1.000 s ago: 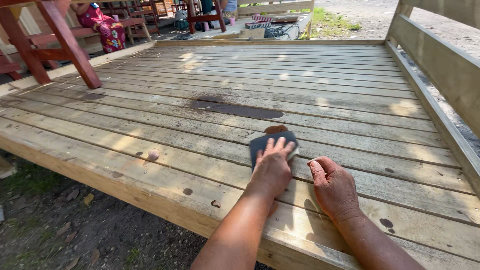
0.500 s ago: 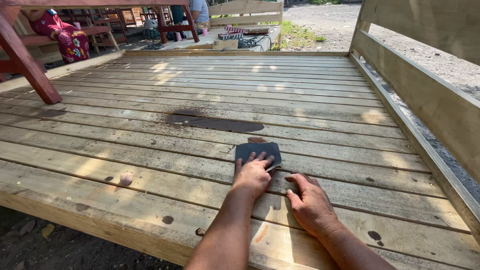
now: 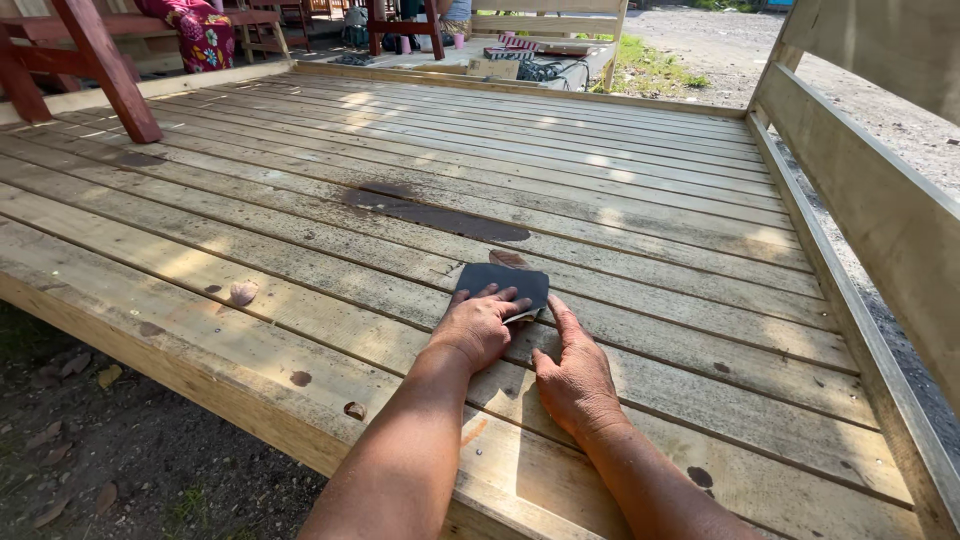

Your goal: The person sands a large slatted wooden bench or bed frame outdoors using a sheet of sandpaper held by hand. They sand the edge rail first, then move across the seat planks, smoothing the wood surface section by section while steadying the frame with the other hand.

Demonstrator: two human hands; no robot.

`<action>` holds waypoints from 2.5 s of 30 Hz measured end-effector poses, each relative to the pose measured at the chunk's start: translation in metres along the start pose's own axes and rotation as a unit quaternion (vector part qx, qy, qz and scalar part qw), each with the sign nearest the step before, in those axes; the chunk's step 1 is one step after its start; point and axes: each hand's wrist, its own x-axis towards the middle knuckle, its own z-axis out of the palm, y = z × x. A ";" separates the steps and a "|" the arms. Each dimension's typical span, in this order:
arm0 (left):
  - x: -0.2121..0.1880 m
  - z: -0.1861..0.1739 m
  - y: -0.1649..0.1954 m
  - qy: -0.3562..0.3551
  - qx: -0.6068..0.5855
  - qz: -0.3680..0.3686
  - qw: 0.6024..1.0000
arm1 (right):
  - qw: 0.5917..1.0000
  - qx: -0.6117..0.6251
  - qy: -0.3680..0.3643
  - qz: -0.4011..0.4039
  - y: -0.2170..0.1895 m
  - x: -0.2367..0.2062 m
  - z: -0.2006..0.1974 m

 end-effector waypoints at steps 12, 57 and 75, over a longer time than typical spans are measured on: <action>0.006 -0.013 0.033 -0.031 0.004 -0.064 0.997 | 0.979 0.187 0.048 0.065 0.029 0.028 -0.002; 0.173 0.082 0.121 -0.117 -0.195 0.171 0.959 | 0.874 -0.415 0.004 0.252 0.080 0.048 -0.072; 0.177 0.097 0.143 -0.131 -0.170 0.198 0.957 | 0.941 -0.116 0.261 0.182 0.067 0.027 -0.108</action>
